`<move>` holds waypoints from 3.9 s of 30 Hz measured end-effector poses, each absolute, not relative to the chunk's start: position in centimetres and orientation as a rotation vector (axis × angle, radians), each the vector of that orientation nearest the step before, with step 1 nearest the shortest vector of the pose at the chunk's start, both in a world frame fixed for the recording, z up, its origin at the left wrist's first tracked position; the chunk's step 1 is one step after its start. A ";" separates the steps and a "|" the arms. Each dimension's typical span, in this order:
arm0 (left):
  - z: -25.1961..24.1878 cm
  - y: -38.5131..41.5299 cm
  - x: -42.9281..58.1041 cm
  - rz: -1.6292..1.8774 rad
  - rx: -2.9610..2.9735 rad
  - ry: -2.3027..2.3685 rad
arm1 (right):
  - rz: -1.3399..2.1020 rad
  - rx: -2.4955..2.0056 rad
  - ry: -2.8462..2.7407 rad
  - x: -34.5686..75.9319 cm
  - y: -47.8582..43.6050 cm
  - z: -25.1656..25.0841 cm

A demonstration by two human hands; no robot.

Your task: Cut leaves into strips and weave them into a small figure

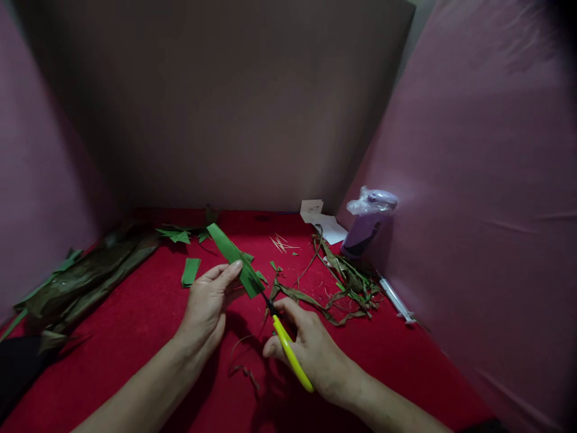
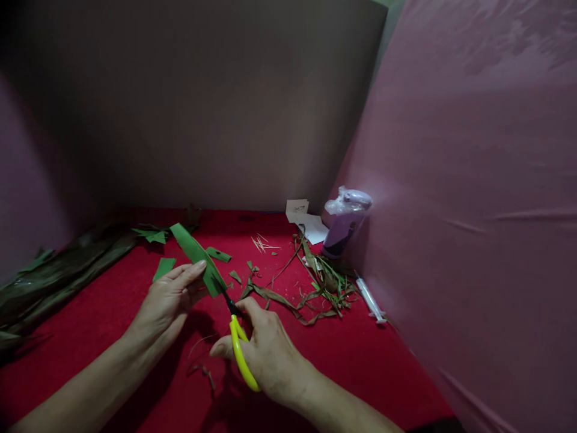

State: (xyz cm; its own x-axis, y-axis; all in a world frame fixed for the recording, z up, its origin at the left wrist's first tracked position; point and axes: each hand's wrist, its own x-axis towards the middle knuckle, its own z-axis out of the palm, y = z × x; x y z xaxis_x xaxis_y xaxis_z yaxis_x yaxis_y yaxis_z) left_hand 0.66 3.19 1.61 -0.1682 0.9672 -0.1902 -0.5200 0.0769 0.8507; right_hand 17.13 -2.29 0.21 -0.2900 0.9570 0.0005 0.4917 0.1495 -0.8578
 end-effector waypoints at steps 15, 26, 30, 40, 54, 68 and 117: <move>1.7 3.1 0.9 1.442 0.627 0.976 | 1.231 -1.194 -1.683 16.4 -2.3 -0.3; 1.5 3.1 1.0 1.429 0.642 0.990 | 1.073 -1.331 -1.808 16.5 -2.5 0.2; 1.5 3.0 0.9 1.419 0.660 0.981 | 1.025 -1.311 -1.808 16.5 -2.4 0.1; 1.6 3.1 0.8 1.411 0.681 0.994 | 1.108 -1.251 -1.725 16.2 -2.3 -0.4; 1.6 2.9 0.9 1.386 0.693 1.010 | 1.082 -1.257 -1.742 16.2 -2.2 0.1; 1.3 2.9 0.7 1.359 0.719 0.986 | 1.010 -1.188 -1.705 16.3 -2.0 -1.4; 2.4 3.3 0.6 1.584 0.620 0.953 | 1.188 -1.230 -1.652 16.1 -2.6 -1.3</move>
State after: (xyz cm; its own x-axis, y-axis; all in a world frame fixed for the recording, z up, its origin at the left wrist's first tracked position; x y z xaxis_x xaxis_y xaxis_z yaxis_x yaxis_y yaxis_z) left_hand 0.57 3.28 2.43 -0.2312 0.9677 -0.1006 -0.5420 -0.0423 0.8393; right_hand 16.06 -2.65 -1.32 -0.2617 0.9645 0.0353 0.2735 0.1092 -0.9556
